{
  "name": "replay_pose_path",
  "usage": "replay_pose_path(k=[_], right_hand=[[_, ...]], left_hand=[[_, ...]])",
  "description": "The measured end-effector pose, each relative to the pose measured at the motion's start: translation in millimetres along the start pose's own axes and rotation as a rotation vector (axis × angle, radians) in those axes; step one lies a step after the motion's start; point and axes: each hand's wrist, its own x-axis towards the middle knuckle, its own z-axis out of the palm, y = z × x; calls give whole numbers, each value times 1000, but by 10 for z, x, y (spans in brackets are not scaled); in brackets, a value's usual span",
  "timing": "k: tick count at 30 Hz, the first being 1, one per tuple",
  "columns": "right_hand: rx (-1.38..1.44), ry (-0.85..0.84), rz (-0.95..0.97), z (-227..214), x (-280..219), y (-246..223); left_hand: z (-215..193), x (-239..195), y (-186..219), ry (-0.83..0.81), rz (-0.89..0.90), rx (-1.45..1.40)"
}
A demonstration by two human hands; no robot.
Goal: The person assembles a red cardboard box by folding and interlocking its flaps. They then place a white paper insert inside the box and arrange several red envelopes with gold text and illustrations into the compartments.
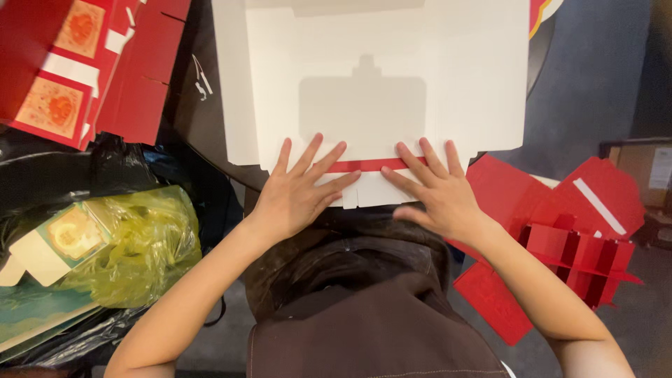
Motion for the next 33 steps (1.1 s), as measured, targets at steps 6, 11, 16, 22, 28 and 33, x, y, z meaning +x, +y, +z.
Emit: replay_pose_path(k=[6,11,16,22,28,33], right_hand=[[-56,-62,-29,-219,17,-36],[357,-46,141,-464,106,9],[684,208,454,-509,212,13],[485,210,624,-692,302,128],[-39,485,121,-1394,928,735],[144,6,72,-1428,1862,1213]], left_hand=[[-169,8,89,-73,42,-67],[-376,97,4,-169,-96,-326],[-382,175,-19,91,-336,-600],[-385,315,130,16,-628,-403],[-593,368,-93,-45,-390,-303],[-772,172,-230,-116,-310,-302]])
